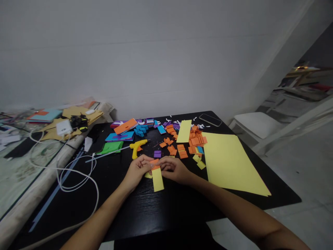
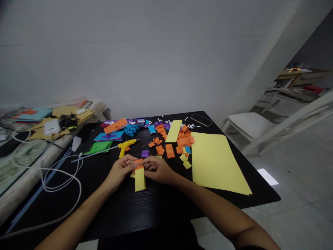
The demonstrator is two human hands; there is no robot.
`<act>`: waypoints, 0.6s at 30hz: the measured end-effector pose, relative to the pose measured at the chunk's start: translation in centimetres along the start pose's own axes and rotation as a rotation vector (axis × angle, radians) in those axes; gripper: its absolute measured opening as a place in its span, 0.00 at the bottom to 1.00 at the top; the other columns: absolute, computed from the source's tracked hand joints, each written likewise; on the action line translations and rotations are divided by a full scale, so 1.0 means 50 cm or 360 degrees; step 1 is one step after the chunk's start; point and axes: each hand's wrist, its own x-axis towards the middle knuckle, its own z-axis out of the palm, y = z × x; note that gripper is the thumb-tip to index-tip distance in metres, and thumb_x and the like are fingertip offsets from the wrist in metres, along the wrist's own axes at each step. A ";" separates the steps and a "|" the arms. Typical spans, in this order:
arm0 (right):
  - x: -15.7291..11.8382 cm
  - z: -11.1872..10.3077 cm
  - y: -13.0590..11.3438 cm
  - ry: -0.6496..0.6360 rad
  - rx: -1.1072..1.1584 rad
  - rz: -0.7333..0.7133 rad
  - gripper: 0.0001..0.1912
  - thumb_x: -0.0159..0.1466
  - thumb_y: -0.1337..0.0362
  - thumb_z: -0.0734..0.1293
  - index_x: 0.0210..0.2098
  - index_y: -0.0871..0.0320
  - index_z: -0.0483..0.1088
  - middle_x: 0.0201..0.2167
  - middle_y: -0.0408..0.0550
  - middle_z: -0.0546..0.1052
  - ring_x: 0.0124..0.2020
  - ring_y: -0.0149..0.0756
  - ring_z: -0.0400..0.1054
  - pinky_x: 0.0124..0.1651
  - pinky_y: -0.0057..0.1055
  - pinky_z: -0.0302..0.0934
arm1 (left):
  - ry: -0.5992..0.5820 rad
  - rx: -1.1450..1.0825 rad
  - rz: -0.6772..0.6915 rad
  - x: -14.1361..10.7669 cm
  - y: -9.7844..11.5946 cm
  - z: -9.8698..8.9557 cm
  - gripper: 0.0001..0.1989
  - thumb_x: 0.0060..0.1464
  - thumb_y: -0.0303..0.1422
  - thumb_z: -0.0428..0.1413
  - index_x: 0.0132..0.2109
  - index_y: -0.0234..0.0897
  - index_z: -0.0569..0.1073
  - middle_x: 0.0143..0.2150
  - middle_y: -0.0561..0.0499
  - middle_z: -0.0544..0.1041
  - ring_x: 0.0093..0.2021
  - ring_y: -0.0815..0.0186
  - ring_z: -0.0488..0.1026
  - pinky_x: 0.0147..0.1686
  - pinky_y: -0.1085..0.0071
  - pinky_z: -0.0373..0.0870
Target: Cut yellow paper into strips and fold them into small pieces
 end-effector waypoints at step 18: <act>0.000 0.020 0.028 0.0270 -0.0175 0.0017 0.15 0.56 0.57 0.75 0.34 0.58 0.68 0.28 0.42 0.73 0.28 0.30 0.69 0.32 0.27 0.65 | -0.0001 0.0174 0.0122 -0.010 0.001 0.011 0.15 0.47 0.39 0.67 0.34 0.34 0.73 0.24 0.54 0.77 0.23 0.71 0.73 0.26 0.76 0.70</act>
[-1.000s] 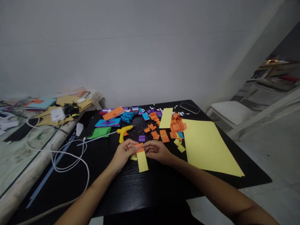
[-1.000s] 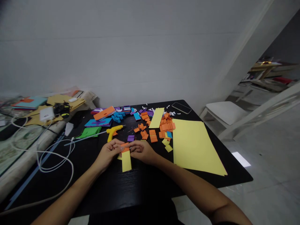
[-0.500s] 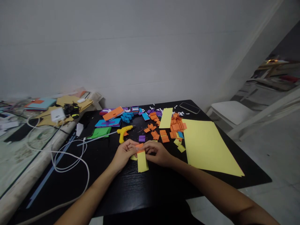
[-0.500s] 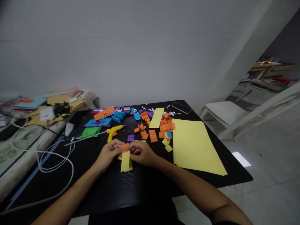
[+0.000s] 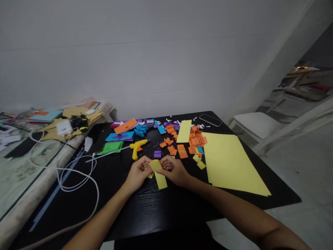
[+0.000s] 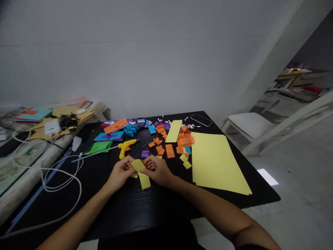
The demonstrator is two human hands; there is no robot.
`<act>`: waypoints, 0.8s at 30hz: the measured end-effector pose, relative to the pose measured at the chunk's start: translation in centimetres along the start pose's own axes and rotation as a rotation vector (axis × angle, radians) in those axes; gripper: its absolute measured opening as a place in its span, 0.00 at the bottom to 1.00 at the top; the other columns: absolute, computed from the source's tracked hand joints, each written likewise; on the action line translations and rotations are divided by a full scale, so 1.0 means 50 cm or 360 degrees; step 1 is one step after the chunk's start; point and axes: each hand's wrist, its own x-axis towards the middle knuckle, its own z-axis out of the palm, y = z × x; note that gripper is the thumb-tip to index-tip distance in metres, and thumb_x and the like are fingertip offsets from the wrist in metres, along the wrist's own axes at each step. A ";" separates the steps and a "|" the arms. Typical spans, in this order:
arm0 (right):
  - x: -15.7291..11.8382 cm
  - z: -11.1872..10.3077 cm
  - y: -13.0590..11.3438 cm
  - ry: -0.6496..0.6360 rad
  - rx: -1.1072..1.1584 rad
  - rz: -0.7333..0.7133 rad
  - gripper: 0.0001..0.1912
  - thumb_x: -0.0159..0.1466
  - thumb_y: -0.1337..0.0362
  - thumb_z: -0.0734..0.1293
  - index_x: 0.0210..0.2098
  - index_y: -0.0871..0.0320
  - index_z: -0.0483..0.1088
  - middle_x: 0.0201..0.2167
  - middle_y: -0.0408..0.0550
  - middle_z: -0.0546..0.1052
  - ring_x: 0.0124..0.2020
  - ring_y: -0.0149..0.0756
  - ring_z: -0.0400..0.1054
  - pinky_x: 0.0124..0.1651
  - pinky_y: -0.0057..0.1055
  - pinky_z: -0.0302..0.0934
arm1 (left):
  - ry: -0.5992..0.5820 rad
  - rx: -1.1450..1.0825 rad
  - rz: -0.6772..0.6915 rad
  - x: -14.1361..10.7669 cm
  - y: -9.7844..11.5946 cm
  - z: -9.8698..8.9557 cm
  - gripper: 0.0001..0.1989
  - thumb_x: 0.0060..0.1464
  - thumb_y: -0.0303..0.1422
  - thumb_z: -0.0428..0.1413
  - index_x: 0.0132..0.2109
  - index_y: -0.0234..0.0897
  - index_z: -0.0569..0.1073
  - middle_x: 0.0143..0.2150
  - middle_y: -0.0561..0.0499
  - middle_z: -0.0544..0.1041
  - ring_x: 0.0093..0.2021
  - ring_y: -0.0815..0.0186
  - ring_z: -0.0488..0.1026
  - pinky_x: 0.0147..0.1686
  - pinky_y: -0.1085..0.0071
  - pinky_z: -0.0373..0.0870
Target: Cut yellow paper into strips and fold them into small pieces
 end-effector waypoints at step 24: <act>0.004 -0.001 0.010 -0.0032 0.0279 0.0109 0.19 0.55 0.62 0.75 0.44 0.58 0.72 0.31 0.43 0.78 0.32 0.32 0.74 0.38 0.30 0.67 | -0.0127 0.0344 0.0255 -0.008 -0.010 -0.003 0.10 0.55 0.36 0.62 0.35 0.36 0.69 0.28 0.56 0.73 0.27 0.72 0.71 0.28 0.77 0.66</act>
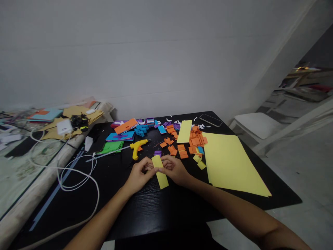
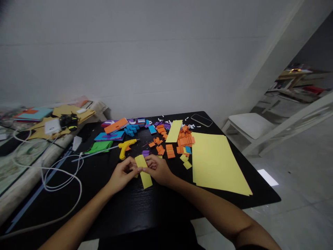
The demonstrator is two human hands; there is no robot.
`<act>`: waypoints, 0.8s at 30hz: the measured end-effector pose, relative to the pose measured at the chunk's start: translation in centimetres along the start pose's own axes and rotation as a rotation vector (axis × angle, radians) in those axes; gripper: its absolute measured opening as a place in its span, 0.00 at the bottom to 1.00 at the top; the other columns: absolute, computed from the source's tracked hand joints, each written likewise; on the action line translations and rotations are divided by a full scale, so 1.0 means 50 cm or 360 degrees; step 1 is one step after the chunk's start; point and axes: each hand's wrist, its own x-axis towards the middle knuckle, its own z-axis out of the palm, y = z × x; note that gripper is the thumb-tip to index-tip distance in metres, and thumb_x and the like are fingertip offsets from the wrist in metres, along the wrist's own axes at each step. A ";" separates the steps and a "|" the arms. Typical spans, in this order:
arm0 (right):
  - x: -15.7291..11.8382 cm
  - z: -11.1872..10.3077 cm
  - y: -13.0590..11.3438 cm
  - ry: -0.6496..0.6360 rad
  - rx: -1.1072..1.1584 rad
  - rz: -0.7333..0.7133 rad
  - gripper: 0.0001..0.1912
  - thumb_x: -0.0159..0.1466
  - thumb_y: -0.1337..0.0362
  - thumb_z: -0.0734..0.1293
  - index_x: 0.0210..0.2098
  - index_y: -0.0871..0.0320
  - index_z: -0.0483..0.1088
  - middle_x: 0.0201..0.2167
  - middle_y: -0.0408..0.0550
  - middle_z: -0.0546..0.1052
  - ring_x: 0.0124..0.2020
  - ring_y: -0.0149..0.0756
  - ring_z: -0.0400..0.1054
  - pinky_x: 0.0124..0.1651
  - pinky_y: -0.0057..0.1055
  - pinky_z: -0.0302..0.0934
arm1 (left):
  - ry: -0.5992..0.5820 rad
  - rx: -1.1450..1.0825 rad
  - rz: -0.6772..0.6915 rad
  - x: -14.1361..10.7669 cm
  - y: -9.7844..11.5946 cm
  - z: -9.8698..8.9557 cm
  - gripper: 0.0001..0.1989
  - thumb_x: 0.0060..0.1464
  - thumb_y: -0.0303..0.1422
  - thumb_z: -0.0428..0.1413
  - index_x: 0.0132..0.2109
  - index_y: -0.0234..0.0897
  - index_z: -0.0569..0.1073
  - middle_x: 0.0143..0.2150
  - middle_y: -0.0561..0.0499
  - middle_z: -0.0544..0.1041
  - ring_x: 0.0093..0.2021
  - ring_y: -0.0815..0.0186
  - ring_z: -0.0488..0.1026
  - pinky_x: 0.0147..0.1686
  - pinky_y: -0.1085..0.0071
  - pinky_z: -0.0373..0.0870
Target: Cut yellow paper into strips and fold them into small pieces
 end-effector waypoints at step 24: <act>0.001 -0.003 -0.003 0.0081 -0.0222 -0.0014 0.20 0.59 0.58 0.72 0.49 0.57 0.70 0.32 0.45 0.79 0.34 0.36 0.76 0.41 0.35 0.70 | 0.0112 -0.0130 -0.0147 0.007 0.000 0.003 0.15 0.56 0.42 0.61 0.33 0.36 0.67 0.25 0.54 0.76 0.26 0.69 0.74 0.28 0.75 0.69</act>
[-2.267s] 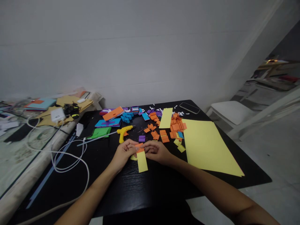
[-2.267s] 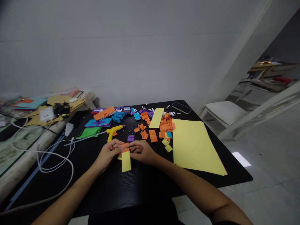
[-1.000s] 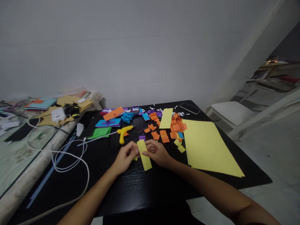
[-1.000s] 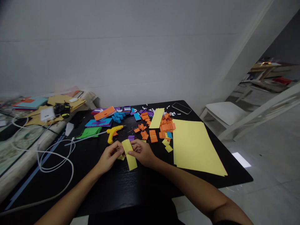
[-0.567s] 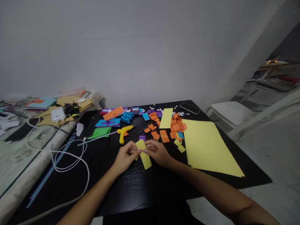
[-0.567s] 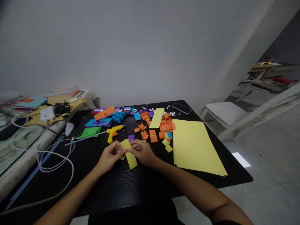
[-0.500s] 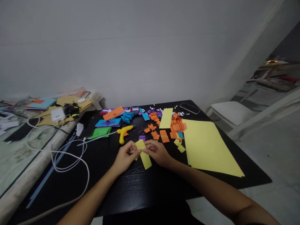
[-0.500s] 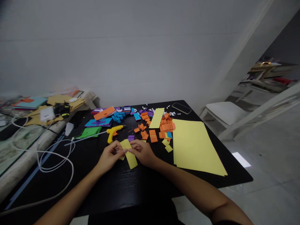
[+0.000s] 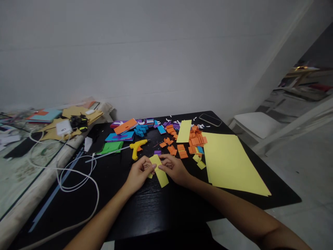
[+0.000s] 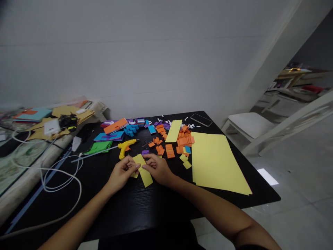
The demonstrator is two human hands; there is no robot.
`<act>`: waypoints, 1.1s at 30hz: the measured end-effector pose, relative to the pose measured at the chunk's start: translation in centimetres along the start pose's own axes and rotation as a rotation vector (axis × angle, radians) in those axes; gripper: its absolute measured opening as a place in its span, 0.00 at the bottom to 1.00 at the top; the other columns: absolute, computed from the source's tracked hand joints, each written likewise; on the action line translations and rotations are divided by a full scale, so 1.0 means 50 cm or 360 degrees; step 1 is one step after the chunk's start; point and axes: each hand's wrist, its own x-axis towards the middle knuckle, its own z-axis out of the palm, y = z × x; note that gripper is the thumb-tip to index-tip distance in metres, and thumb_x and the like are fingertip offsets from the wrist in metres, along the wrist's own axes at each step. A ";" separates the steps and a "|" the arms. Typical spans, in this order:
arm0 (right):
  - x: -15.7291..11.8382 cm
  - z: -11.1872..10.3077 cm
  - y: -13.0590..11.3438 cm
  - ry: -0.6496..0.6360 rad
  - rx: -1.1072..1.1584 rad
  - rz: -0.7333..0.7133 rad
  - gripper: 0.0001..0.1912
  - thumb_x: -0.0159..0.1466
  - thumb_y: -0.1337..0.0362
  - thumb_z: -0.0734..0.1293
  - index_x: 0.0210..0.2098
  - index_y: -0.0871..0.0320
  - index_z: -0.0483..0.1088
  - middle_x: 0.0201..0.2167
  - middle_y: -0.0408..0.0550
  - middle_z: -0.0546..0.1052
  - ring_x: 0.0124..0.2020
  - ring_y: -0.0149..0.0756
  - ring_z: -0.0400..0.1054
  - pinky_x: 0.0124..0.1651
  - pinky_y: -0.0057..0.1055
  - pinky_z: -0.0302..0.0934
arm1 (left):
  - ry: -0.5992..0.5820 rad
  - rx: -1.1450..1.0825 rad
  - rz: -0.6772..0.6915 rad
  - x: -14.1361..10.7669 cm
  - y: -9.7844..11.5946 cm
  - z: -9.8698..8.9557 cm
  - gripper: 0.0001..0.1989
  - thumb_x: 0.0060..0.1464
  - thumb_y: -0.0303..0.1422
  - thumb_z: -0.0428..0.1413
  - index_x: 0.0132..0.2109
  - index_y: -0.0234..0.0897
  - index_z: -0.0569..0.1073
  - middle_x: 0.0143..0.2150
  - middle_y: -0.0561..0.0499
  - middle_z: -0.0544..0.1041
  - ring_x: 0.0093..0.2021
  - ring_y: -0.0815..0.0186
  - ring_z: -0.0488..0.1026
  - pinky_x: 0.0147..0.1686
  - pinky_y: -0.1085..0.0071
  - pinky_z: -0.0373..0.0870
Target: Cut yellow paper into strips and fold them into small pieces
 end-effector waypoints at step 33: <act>0.017 -0.014 -0.001 -0.0019 0.0356 0.0308 0.26 0.50 0.56 0.78 0.45 0.59 0.73 0.32 0.45 0.79 0.34 0.35 0.76 0.43 0.35 0.68 | -0.0206 0.0400 0.0223 -0.005 0.005 -0.003 0.11 0.57 0.38 0.60 0.44 0.37 0.72 0.34 0.52 0.73 0.31 0.69 0.70 0.32 0.74 0.69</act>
